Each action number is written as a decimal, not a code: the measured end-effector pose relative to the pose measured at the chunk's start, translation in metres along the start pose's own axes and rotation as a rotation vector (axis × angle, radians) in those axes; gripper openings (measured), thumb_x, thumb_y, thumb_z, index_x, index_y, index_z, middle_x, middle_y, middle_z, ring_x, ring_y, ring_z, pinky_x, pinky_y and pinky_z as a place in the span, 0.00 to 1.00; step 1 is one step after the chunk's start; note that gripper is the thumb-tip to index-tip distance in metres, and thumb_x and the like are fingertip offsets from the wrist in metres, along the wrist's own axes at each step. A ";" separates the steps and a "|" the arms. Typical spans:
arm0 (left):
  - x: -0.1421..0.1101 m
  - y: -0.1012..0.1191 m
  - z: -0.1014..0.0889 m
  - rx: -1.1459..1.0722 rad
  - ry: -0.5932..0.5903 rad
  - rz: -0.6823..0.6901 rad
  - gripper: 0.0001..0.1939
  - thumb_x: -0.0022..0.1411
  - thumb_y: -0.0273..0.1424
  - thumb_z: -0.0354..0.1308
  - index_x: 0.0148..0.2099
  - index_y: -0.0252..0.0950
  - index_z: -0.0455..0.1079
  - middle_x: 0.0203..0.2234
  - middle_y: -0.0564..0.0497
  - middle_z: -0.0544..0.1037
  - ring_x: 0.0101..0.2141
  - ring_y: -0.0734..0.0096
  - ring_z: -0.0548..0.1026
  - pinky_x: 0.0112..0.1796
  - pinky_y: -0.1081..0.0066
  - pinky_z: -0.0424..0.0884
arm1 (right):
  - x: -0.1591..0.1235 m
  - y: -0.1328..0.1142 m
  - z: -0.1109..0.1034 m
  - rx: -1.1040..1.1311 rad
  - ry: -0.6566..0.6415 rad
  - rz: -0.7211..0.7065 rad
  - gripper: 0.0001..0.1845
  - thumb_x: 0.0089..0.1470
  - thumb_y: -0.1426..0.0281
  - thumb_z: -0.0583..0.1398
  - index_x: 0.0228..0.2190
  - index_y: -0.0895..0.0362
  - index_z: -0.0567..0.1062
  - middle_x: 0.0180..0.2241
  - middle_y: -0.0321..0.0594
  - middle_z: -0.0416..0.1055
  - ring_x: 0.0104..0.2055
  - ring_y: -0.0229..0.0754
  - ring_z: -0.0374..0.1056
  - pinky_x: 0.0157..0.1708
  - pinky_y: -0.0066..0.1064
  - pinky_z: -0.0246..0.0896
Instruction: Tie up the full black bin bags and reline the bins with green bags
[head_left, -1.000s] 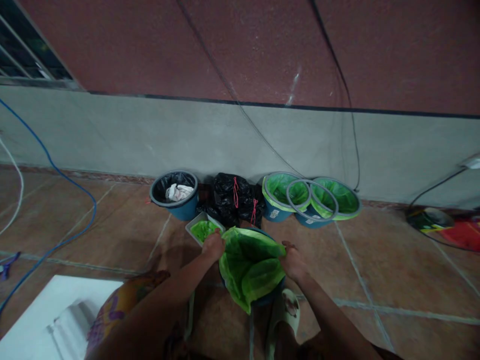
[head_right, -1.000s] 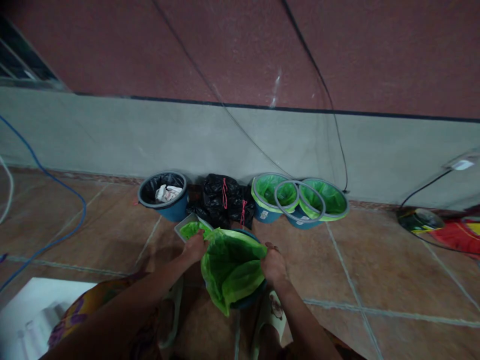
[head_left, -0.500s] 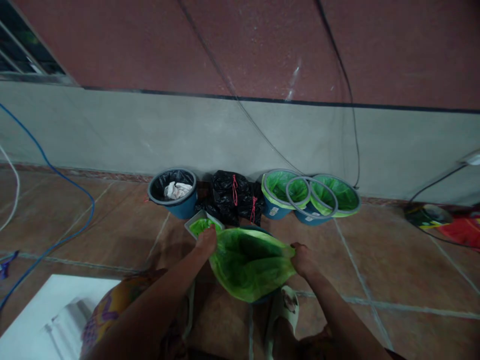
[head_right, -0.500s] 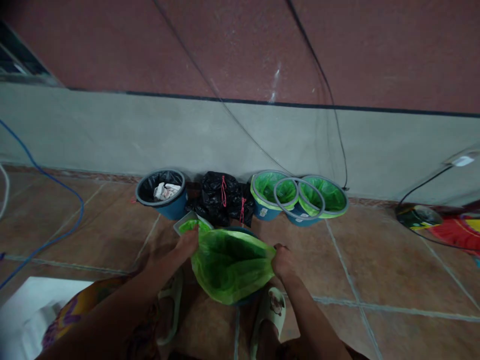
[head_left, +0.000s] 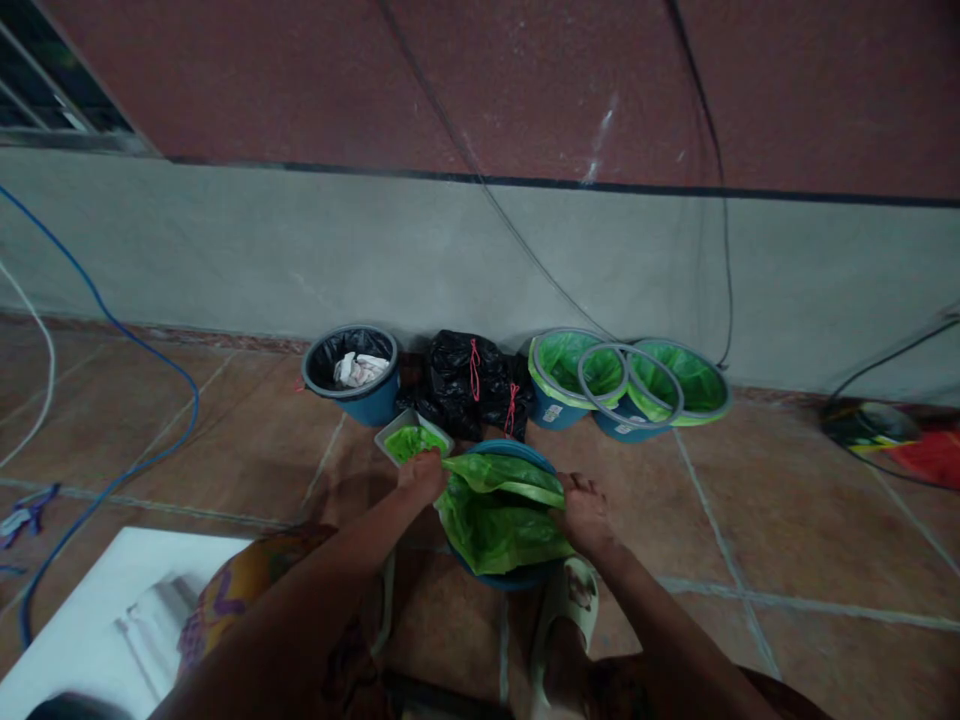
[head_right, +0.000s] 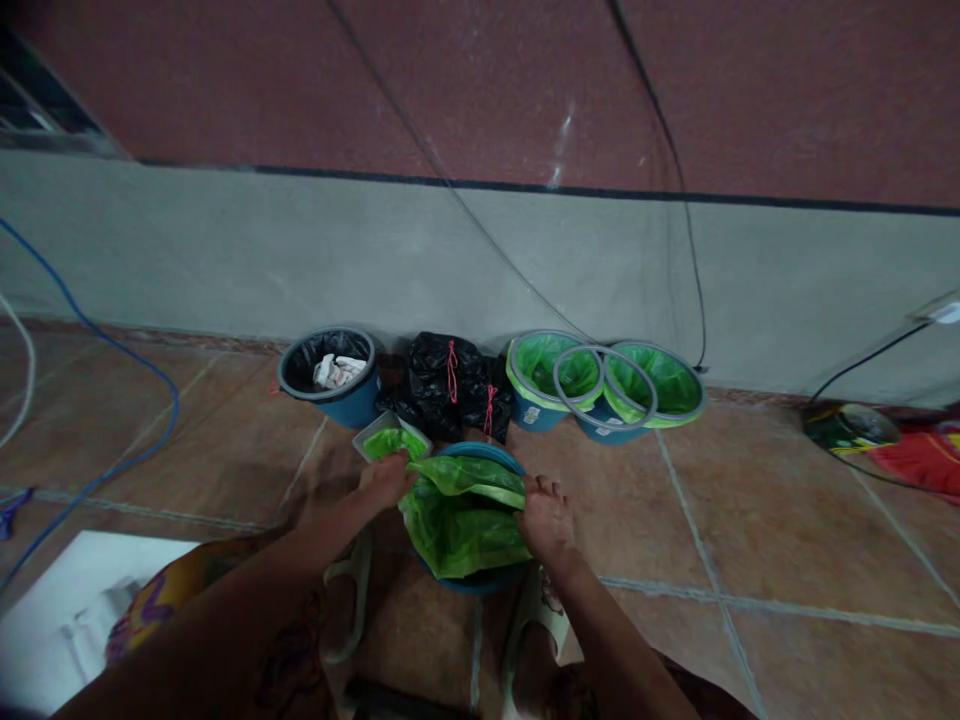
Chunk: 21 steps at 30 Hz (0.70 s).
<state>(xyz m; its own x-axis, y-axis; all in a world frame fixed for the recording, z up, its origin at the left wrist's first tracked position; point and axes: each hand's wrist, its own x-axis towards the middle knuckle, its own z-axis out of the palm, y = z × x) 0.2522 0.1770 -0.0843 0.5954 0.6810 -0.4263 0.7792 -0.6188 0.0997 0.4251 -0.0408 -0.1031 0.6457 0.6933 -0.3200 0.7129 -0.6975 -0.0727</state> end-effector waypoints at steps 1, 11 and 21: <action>0.000 0.001 0.001 0.007 0.002 -0.001 0.20 0.64 0.32 0.53 0.56 0.29 0.65 0.47 0.37 0.76 0.48 0.53 0.75 0.45 0.62 0.71 | 0.000 -0.005 0.002 0.003 0.009 -0.043 0.28 0.51 0.68 0.61 0.55 0.56 0.69 0.55 0.50 0.66 0.57 0.54 0.60 0.53 0.41 0.56; 0.008 0.023 0.010 0.056 0.052 0.428 0.24 0.53 0.19 0.55 0.52 0.41 0.71 0.62 0.46 0.61 0.59 0.54 0.60 0.61 0.50 0.53 | 0.018 -0.016 0.013 -0.054 0.024 -0.023 0.15 0.58 0.73 0.53 0.40 0.59 0.78 0.50 0.55 0.68 0.51 0.56 0.60 0.48 0.44 0.56; 0.038 0.035 0.013 -0.160 0.057 0.252 0.13 0.63 0.27 0.51 0.43 0.34 0.77 0.47 0.43 0.76 0.50 0.60 0.71 0.53 0.62 0.64 | 0.044 0.020 -0.001 0.391 0.054 0.027 0.13 0.57 0.68 0.55 0.34 0.59 0.79 0.38 0.46 0.76 0.40 0.42 0.71 0.43 0.29 0.61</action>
<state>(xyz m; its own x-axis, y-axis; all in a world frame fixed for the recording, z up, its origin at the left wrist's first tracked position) 0.2993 0.1761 -0.1081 0.7805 0.5372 -0.3196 0.6236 -0.7048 0.3382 0.4684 -0.0239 -0.1176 0.6833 0.6753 -0.2775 0.5445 -0.7246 -0.4225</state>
